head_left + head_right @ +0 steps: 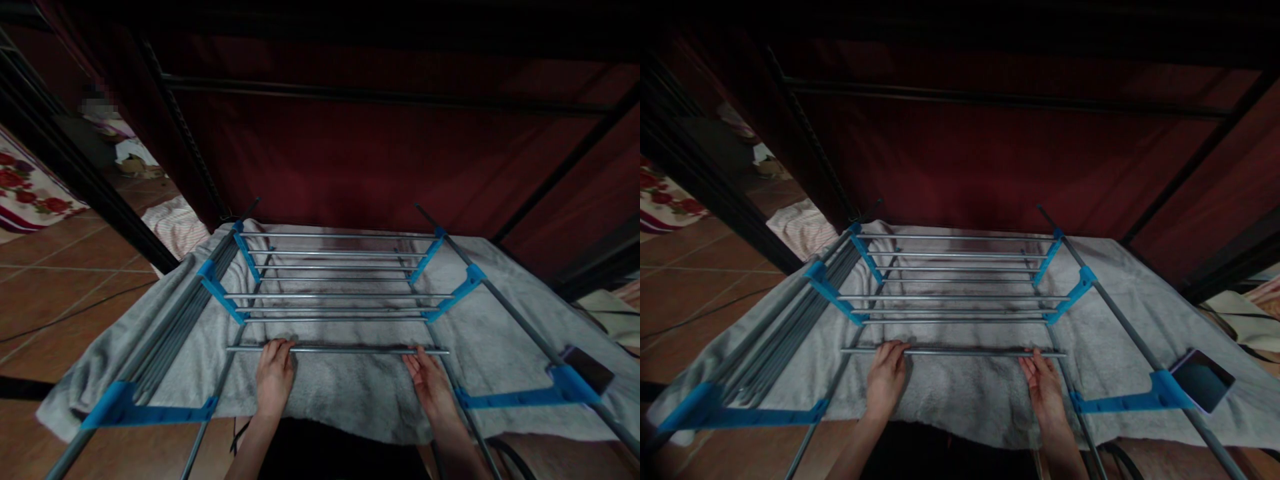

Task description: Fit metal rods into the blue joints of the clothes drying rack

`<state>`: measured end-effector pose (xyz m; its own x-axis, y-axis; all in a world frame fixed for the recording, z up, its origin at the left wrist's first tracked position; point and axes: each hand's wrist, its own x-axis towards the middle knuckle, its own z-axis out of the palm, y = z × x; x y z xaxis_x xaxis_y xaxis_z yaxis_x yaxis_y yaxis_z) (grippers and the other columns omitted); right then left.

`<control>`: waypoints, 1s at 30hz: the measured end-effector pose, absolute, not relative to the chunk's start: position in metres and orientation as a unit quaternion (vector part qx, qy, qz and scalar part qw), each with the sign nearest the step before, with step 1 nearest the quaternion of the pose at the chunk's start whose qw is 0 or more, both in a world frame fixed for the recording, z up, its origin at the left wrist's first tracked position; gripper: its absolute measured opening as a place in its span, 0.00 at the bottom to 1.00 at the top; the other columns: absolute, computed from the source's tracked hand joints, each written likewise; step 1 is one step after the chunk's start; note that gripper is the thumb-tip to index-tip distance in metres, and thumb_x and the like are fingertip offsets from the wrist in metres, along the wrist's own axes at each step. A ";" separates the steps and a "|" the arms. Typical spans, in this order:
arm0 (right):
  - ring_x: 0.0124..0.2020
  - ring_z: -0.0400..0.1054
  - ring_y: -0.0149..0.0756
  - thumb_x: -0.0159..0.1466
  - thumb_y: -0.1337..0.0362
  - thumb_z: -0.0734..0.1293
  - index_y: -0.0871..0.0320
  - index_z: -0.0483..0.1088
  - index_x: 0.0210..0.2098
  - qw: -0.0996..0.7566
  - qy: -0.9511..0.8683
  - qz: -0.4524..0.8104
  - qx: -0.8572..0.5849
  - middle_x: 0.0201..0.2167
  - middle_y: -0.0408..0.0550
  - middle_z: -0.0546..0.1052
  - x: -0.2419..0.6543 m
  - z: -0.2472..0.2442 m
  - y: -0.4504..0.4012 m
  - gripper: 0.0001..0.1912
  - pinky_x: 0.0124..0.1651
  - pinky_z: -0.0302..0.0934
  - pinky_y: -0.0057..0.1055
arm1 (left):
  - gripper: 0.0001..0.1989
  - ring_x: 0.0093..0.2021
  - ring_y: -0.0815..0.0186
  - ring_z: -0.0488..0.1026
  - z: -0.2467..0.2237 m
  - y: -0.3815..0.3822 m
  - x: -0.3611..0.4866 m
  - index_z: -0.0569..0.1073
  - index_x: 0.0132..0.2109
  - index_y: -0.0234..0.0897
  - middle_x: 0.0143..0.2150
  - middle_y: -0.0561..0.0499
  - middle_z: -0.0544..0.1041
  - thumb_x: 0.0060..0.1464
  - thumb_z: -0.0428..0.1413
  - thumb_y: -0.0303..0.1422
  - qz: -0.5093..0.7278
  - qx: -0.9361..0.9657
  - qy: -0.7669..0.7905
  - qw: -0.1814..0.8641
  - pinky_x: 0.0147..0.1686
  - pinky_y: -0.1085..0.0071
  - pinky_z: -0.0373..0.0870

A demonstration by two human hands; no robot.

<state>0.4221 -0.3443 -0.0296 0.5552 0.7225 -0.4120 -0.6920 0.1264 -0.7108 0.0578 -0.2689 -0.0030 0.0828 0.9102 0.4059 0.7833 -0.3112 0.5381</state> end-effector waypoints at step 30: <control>0.43 0.78 0.34 0.49 0.59 0.82 0.48 0.78 0.33 0.752 -0.053 0.484 -0.444 0.38 0.37 0.82 0.424 -0.048 -0.353 0.14 0.53 0.74 0.35 | 0.20 0.54 0.54 0.70 -0.014 -0.265 0.070 0.72 0.59 0.36 0.55 0.42 0.75 0.63 0.46 0.25 0.166 0.753 0.636 -0.028 0.53 0.57 0.65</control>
